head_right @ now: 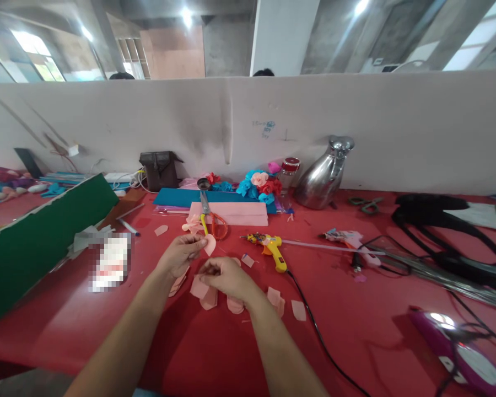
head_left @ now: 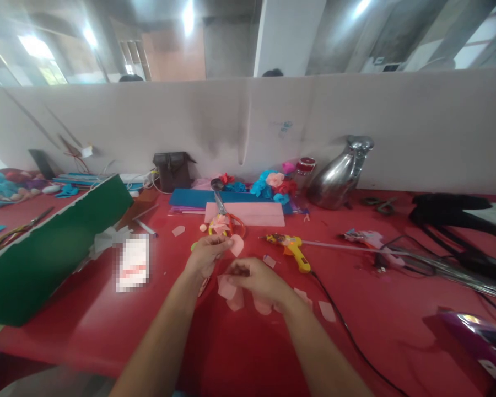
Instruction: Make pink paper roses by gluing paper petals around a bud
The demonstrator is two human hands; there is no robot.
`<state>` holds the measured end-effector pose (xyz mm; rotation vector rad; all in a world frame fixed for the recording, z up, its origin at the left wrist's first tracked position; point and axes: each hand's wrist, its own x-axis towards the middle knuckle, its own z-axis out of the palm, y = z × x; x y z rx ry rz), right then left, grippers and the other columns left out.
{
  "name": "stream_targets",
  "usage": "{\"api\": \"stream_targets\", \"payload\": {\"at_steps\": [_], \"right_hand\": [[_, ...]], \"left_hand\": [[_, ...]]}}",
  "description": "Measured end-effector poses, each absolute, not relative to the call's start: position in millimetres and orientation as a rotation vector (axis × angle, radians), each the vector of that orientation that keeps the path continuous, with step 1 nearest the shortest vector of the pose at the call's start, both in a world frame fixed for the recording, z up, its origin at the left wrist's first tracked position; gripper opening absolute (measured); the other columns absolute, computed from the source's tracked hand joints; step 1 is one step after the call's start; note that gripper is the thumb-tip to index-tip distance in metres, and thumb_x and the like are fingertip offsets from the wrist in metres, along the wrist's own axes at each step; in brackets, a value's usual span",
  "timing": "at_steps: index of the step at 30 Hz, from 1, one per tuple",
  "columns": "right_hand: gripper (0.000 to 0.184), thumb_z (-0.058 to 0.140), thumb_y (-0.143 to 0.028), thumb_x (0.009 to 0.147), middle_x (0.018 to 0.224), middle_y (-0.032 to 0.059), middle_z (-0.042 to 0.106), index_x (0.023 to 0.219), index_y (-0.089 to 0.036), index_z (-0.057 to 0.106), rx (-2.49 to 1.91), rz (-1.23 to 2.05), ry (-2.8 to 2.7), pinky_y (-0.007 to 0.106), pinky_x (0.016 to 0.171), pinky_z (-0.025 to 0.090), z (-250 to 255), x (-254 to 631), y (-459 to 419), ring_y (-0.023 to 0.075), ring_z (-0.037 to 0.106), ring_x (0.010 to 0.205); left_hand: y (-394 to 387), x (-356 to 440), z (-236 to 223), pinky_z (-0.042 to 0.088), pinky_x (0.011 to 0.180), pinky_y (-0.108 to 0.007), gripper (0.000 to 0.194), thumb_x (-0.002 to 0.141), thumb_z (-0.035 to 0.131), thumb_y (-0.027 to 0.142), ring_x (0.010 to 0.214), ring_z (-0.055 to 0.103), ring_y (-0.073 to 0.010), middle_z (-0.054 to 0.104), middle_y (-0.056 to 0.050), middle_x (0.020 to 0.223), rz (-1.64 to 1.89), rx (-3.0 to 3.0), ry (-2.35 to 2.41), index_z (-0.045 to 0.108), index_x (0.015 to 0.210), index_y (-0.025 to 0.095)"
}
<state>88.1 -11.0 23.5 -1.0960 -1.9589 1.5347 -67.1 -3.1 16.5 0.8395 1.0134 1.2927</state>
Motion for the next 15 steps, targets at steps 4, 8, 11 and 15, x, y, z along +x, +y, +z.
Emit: {"api": "stream_targets", "payload": {"at_steps": [4,8,11,15], "right_hand": [[0.027,0.064,-0.018,0.064,0.084,0.0035,0.067,0.09,-0.018,0.065,-1.349,1.135,-1.843,0.029,0.065,0.045,17.2,90.5,-6.4,0.0177,0.058,0.071],[0.041,0.069,-0.027,0.064,0.093,0.0025,0.064,0.104,-0.021,0.059,-1.223,1.262,-1.67,0.028,0.065,0.046,17.5,93.0,-1.0,0.0139,0.055,0.068],[0.031,0.068,-0.032,0.066,0.091,0.0023,0.064,0.094,-0.02,0.061,-1.1,1.367,-1.526,0.027,0.067,0.046,18.9,93.1,1.2,0.0139,0.057,0.073],[0.021,0.063,-0.037,0.072,0.075,0.0016,0.064,0.081,-0.018,0.062,-1.094,1.32,-1.447,0.025,0.06,0.045,20.9,92.4,1.2,0.0141,0.057,0.067]], "left_hand": [[-3.2,-66.8,15.6,0.015,0.043,-0.021,0.031,0.055,0.079,0.035,0.042,0.027,-0.0019,0.044,0.004,0.049,1.255,0.88,1.051,0.063,0.061,0.01],[-3.1,-66.0,13.3,0.017,0.043,-0.021,0.03,0.055,0.079,0.034,0.042,0.028,-0.0022,0.046,0.004,0.05,1.248,0.882,1.067,0.066,0.068,0.01],[-3.5,-65.1,13.1,0.017,0.043,-0.02,0.029,0.055,0.078,0.034,0.041,0.027,-0.002,0.048,0.003,0.05,1.24,0.89,1.067,0.068,0.069,0.01],[-4.9,-64.0,16.2,0.017,0.043,-0.021,0.027,0.057,0.078,0.032,0.04,0.027,-0.0016,0.053,0.002,0.051,1.212,0.929,1.049,0.07,0.072,0.011]]}}
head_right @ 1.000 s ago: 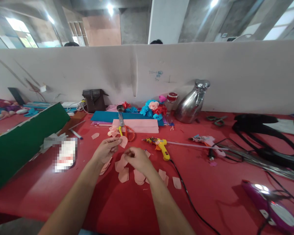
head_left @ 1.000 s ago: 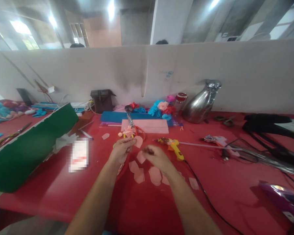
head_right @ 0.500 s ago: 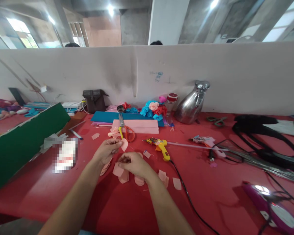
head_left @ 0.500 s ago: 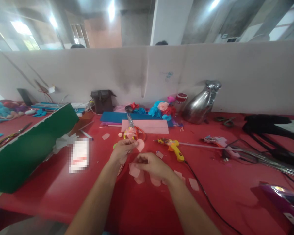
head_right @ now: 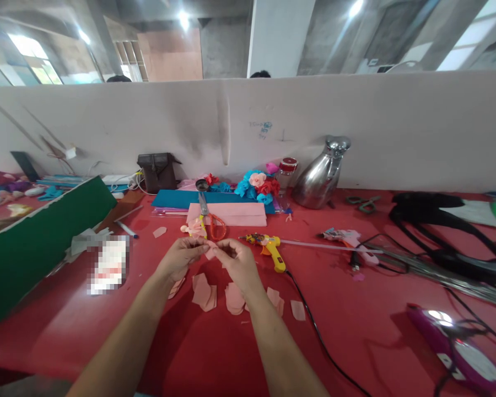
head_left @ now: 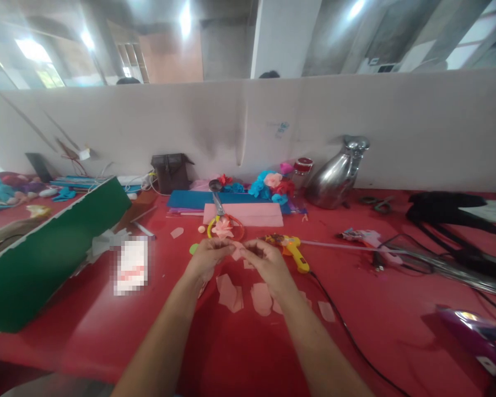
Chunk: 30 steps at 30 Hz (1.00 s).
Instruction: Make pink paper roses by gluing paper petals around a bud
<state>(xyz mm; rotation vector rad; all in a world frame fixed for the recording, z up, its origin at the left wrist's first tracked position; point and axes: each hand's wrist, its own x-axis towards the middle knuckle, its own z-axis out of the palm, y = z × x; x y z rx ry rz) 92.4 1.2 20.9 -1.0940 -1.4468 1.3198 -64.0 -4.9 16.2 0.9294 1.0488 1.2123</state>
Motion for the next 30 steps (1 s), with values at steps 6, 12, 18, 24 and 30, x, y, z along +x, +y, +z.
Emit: {"api": "stream_targets", "payload": {"at_steps": [6,12,18,24,30], "right_hand": [[0.018,0.059,-0.035,0.077,0.072,0.0033,0.067,0.077,-0.018,0.064,-1.044,1.167,-1.535,0.028,0.065,0.045,28.9,92.3,-3.4,0.0163,0.059,0.069],[0.021,0.056,-0.039,0.077,0.07,0.0008,0.065,0.077,-0.02,0.065,-1.114,1.197,-1.478,0.024,0.056,0.042,23.1,93.3,-0.5,0.0143,0.055,0.063],[0.015,0.057,-0.034,0.072,0.062,-0.0021,0.059,0.07,-0.02,0.064,-1.164,1.217,-1.415,0.023,0.054,0.039,24.0,93.5,1.6,0.0117,0.048,0.056],[0.012,0.057,-0.031,0.069,0.057,-0.0023,0.053,0.068,-0.02,0.061,-1.176,1.212,-1.261,0.023,0.05,0.035,23.3,93.1,3.4,0.0116,0.044,0.053],[0.011,0.058,-0.031,0.069,0.051,-0.0046,0.047,0.067,-0.02,0.057,-1.179,1.118,-1.01,0.023,0.048,0.03,21.0,96.4,6.8,0.0107,0.041,0.049]], "left_hand": [[-6.5,-64.0,20.5,0.02,0.043,-0.02,0.025,0.055,0.078,0.025,0.042,0.032,-0.0022,0.057,0.001,0.055,1.22,0.928,1.022,0.07,0.075,0.012],[-5.8,-63.7,20.6,0.02,0.042,-0.019,0.03,0.052,0.079,0.022,0.043,0.036,-0.0024,0.06,-0.001,0.059,1.223,0.86,1.042,0.07,0.078,0.011],[-6.5,-63.5,21.8,0.019,0.041,-0.02,0.031,0.053,0.076,0.021,0.041,0.032,-0.0015,0.059,0.0,0.058,1.215,0.868,1.049,0.071,0.082,0.011],[-4.6,-65.2,15.6,0.015,0.041,-0.02,0.031,0.054,0.076,0.02,0.041,0.031,-0.0007,0.06,-0.002,0.063,1.191,0.878,1.028,0.07,0.083,0.011],[-7.6,-73.0,18.0,0.021,0.042,-0.02,0.029,0.053,0.073,0.016,0.044,0.04,-0.0034,0.061,-0.002,0.062,1.028,0.905,1.085,0.071,0.081,0.011]]}}
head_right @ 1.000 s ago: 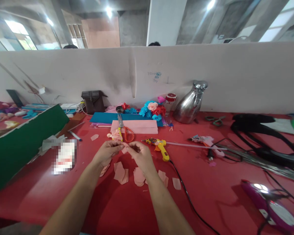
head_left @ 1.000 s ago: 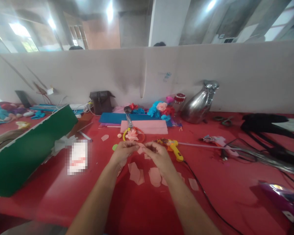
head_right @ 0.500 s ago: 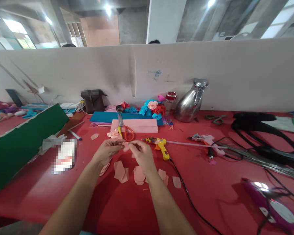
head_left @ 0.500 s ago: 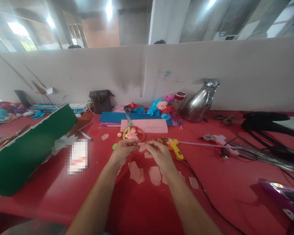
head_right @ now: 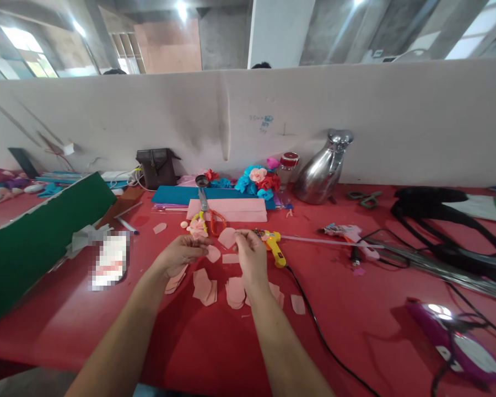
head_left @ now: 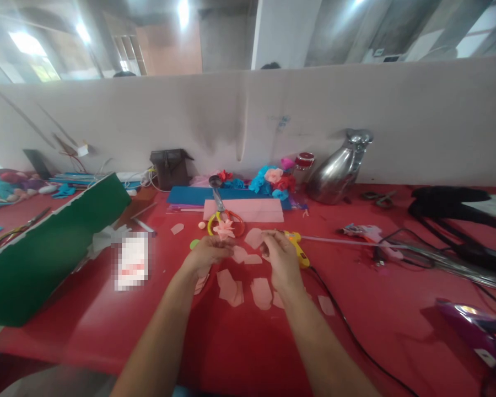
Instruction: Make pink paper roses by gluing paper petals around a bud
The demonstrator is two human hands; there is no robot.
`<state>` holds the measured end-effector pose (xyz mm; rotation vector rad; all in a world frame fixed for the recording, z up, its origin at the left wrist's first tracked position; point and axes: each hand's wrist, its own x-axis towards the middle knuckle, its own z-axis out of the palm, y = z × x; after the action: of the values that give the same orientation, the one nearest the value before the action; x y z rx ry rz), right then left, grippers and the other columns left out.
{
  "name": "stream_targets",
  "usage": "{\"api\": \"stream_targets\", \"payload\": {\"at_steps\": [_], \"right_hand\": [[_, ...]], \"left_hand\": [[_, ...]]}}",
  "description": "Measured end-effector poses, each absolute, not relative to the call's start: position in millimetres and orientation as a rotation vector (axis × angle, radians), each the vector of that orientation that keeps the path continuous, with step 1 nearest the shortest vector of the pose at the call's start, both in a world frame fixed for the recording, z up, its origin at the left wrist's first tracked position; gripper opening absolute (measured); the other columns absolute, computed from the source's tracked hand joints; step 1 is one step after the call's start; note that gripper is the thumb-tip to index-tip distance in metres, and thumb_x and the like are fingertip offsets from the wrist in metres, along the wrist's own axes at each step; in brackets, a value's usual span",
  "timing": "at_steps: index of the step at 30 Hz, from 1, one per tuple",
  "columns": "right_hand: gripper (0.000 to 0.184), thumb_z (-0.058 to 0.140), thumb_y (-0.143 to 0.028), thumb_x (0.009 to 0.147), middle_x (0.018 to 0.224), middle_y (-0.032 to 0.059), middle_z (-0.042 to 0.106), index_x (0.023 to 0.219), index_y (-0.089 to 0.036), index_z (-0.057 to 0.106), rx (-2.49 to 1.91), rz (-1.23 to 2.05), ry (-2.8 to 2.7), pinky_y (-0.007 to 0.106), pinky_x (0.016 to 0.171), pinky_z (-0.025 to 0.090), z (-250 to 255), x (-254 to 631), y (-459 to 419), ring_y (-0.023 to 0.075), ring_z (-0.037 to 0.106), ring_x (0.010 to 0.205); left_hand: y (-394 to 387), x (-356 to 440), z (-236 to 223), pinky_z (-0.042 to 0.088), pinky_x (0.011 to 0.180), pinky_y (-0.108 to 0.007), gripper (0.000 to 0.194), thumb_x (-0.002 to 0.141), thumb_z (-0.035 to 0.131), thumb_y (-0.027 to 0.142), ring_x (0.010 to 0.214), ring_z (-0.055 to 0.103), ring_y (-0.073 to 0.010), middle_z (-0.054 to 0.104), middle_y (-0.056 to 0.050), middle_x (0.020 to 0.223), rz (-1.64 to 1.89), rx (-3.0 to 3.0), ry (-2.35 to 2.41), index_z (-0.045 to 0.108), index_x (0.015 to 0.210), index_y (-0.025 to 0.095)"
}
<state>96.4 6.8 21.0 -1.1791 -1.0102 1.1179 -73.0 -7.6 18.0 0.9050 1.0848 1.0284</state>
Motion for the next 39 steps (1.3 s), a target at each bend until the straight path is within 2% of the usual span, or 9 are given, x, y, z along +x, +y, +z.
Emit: {"api": "stream_targets", "payload": {"at_steps": [7,11,16,20,23,28,31,35,39], "right_hand": [[0.014,0.058,-0.033,0.068,0.049,-0.0061,0.046,0.063,-0.02,0.055,-1.223,1.114,-0.921,0.023,0.047,0.032,20.4,99.2,10.4,0.0103,0.041,0.047],[0.014,0.058,-0.033,0.07,0.052,-0.0056,0.05,0.068,-0.019,0.059,-1.254,1.13,-1.171,0.022,0.047,0.032,13.2,100.0,12.0,0.0098,0.042,0.049],[0.015,0.055,-0.03,0.076,0.07,-0.0007,0.063,0.078,-0.018,0.064,-1.18,1.18,-1.574,0.025,0.059,0.041,11.2,91.5,3.6,0.0132,0.055,0.062],[0.017,0.051,-0.029,0.08,0.082,0.0032,0.068,0.084,-0.018,0.063,-1.145,1.058,-1.669,0.028,0.069,0.045,13.0,87.7,-0.7,0.0167,0.061,0.075],[0.016,0.049,-0.026,0.08,0.083,0.0035,0.068,0.087,-0.019,0.062,-1.293,0.935,-1.699,0.027,0.066,0.045,13.3,93.7,1.8,0.0169,0.062,0.074],[0.014,0.053,-0.019,0.077,0.09,0.0077,0.067,0.084,-0.02,0.066,-1.718,0.496,-2.125,0.027,0.065,0.039,14.1,103.8,1.5,0.0211,0.06,0.087],[0.015,0.051,-0.02,0.079,0.086,0.0065,0.068,0.078,-0.02,0.066,-1.743,0.56,-2.299,0.025,0.059,0.036,16.4,103.3,-1.5,0.019,0.061,0.08],[0.016,0.047,-0.022,0.082,0.082,0.0014,0.069,0.082,-0.024,0.063,-1.744,0.548,-2.229,0.024,0.058,0.035,25.5,114.0,2.6,0.0167,0.061,0.075],[0.016,0.05,-0.026,0.083,0.096,0.0092,0.066,0.092,-0.018,0.061,-1.898,0.162,-2.084,0.029,0.076,0.039,31.1,146.4,15.4,0.0216,0.059,0.091]], "left_hand": [[-17.2,-80.8,23.7,0.034,0.051,-0.021,0.029,0.052,0.076,0.019,0.058,0.054,-0.0107,0.067,-0.006,0.071,0.607,1.075,1.057,0.071,0.08,0.011],[-9.3,-81.9,19.4,0.03,0.047,-0.019,0.037,0.057,0.076,0.028,0.052,0.046,-0.0053,0.066,-0.004,0.073,0.752,1.022,1.215,0.07,0.09,0.012],[-3.6,-73.1,16.0,0.026,0.044,-0.019,0.048,0.055,0.079,0.034,0.047,0.039,-0.0025,0.065,-0.002,0.074,0.99,0.931,1.195,0.068,0.097,0.013],[-5.4,-64.8,14.4,0.033,0.049,-0.019,0.034,0.051,0.081,0.029,0.054,0.048,-0.0061,0.064,-0.003,0.067,1.058,0.945,1.136,0.069,0.076,0.011],[-4.2,-67.3,15.3,0.028,0.042,-0.017,0.029,0.054,0.08,0.028,0.044,0.039,-0.002,0.057,0.001,0.058,1.162,0.856,1.139,0.067,0.072,0.01],[1.6,-79.5,19.0,0.016,0.034,-0.014,0.022,0.058,0.076,0.019,0.035,0.02,0.0023,0.039,0.009,0.048,1.25,0.527,0.863,0.059,0.068,0.012],[3.4,-82.1,17.8,0.015,0.034,-0.014,0.021,0.059,0.074,0.016,0.034,0.02,0.0017,0.033,0.011,0.044,1.227,0.445,0.867,0.053,0.062,0.013],[4.8,-77.7,10.0,0.016,0.035,-0.015,0.024,0.054,0.077,0.016,0.035,0.025,0.0015,0.04,0.009,0.045,1.136,0.555,1.052,0.057,0.066,0.012],[6.1,-67.1,1.0,0.015,0.037,-0.018,0.026,0.049,0.08,0.021,0.034,0.025,0.0007,0.043,0.007,0.044,1.023,0.724,1.321,0.059,0.063,0.011]]}}
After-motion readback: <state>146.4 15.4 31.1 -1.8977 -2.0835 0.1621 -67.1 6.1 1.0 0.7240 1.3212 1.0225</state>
